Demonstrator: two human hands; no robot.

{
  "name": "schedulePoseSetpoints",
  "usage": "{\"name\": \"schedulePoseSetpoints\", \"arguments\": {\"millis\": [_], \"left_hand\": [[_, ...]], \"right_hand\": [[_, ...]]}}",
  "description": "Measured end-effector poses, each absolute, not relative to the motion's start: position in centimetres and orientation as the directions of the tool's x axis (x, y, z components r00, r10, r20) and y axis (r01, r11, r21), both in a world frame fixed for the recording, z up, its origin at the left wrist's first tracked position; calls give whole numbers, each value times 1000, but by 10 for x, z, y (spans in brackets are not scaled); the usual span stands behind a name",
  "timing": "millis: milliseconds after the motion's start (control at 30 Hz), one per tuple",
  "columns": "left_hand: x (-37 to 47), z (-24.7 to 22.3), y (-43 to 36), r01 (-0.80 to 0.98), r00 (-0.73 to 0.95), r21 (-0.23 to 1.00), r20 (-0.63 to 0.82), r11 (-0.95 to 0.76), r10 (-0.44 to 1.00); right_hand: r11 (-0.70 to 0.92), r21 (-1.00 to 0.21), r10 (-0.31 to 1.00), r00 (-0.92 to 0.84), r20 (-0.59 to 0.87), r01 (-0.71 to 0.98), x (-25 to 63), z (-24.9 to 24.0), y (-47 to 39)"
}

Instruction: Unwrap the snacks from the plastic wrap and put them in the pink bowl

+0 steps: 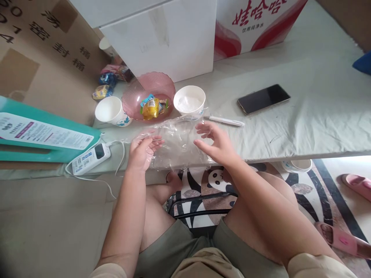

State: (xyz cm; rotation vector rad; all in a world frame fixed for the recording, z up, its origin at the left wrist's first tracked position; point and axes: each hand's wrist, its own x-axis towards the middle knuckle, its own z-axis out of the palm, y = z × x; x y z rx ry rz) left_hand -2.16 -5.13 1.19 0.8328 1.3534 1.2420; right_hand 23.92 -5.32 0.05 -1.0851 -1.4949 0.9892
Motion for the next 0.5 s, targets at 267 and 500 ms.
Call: {"name": "schedulePoseSetpoints", "arguments": {"millis": [267, 500], "left_hand": [[-23, 6, -48, -180, -263, 971, -200, 156, 944], [-33, 12, -47, -207, -263, 970, -182, 129, 947]], "right_hand": [[122, -949, 986, 77, 150, 290, 238, 7, -52], [87, -969, 956, 254, 147, 230, 247, 9, -48]]}}
